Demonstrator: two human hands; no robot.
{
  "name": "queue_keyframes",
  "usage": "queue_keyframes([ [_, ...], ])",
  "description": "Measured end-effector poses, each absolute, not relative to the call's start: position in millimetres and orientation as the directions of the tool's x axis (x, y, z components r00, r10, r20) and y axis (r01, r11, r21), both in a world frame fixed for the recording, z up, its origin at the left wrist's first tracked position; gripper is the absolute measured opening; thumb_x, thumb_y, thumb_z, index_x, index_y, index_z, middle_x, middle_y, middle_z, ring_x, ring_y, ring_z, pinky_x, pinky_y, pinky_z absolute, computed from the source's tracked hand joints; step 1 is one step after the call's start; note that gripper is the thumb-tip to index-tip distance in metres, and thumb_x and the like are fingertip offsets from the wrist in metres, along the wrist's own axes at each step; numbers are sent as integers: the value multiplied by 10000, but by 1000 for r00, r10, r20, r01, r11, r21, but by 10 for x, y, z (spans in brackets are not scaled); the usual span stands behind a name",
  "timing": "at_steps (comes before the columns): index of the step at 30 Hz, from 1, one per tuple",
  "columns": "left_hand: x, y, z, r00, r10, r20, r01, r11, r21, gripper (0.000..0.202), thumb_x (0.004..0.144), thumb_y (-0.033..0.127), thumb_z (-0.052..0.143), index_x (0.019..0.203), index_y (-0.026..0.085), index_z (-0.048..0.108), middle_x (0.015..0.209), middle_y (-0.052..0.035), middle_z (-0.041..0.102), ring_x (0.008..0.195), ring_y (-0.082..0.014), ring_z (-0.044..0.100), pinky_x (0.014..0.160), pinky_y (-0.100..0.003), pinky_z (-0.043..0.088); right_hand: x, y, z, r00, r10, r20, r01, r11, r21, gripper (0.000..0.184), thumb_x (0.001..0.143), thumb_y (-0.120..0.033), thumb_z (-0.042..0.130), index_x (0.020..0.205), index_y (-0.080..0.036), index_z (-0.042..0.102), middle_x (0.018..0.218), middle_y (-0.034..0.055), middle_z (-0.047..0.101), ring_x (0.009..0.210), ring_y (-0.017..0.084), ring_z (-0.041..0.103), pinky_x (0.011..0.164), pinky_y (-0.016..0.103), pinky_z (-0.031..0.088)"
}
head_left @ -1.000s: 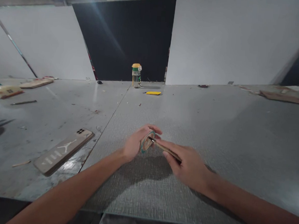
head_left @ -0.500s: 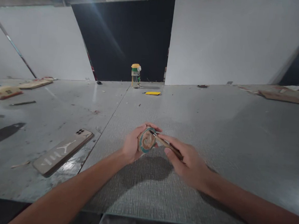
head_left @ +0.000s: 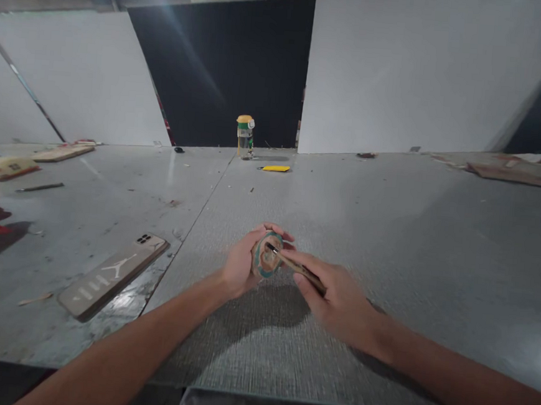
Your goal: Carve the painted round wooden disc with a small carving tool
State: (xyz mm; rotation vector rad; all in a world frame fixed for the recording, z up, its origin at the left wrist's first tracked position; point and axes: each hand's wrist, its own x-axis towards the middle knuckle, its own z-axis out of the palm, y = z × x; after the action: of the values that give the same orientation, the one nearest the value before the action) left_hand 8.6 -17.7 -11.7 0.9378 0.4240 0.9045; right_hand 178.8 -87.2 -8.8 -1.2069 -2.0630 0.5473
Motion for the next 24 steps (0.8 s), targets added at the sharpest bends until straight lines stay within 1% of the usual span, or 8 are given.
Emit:
queue_keyframes([
  [4,128,-217,-85,592,806,25,-521,359,774,263,897,314,385,868,159,596,969,-85,631,837,-187,608,772,-337,467,1771,-871,-118,-349,864,364,564,503,-654,405,973,-240,381,1368,-247,471,1133,83,677,823,178,648,729,291,485],
  [8,132,-162,-119,553,833,16,-505,320,802,265,879,319,395,899,160,605,987,-87,632,821,-185,611,725,-321,477,1761,-868,-147,-304,896,323,557,442,-703,384,990,-304,365,1355,-217,447,801,30,665,564,137,552,567,259,428],
  [11,44,-62,-173,481,870,109,-347,75,935,305,905,373,359,965,177,586,1020,-82,613,755,-165,582,672,-316,481,1777,-855,-150,-274,918,288,546,395,-739,387,996,-327,357,1354,-199,431,625,-23,550,494,124,473,491,235,358],
  [13,-52,-2,-195,461,854,241,-18,-263,965,334,926,399,354,1024,177,584,986,-79,611,720,-151,554,694,-313,473,1795,-838,-146,-278,925,261,538,375,-755,387,997,-343,361,1349,-201,437,600,-34,512,477,115,443,465,225,324],
  [16,-178,44,-204,649,665,370,358,-696,623,317,928,346,381,1084,158,583,1045,-112,607,953,-214,562,865,-368,442,1816,-811,-143,-298,929,221,539,354,-764,396,994,-361,370,1348,-200,442,600,-35,501,468,107,422,449,219,300],
  [19,-228,51,-214,791,556,256,493,-827,270,283,908,303,413,1054,150,602,1180,-149,567,1176,-282,484,983,-442,379,1828,-794,-144,-314,931,186,548,337,-765,394,993,-355,372,1348,-204,447,612,-34,498,472,103,408,446,217,289],
  [21,-240,55,-227,797,568,205,548,-823,149,299,906,291,412,1111,162,586,1293,-154,508,1258,-297,424,1020,-466,345,1838,-790,-143,-316,934,165,555,323,-766,391,992,-348,374,1352,-213,446,609,-39,490,469,101,397,442,215,282],
  [24,-288,84,-238,788,588,181,574,-809,128,352,912,338,412,1202,185,541,1357,-144,466,1304,-294,377,1035,-456,330,1859,-791,-139,-293,940,175,566,318,-760,380,986,-323,388,1347,-224,455,620,-39,491,479,99,401,452,215,294],
])
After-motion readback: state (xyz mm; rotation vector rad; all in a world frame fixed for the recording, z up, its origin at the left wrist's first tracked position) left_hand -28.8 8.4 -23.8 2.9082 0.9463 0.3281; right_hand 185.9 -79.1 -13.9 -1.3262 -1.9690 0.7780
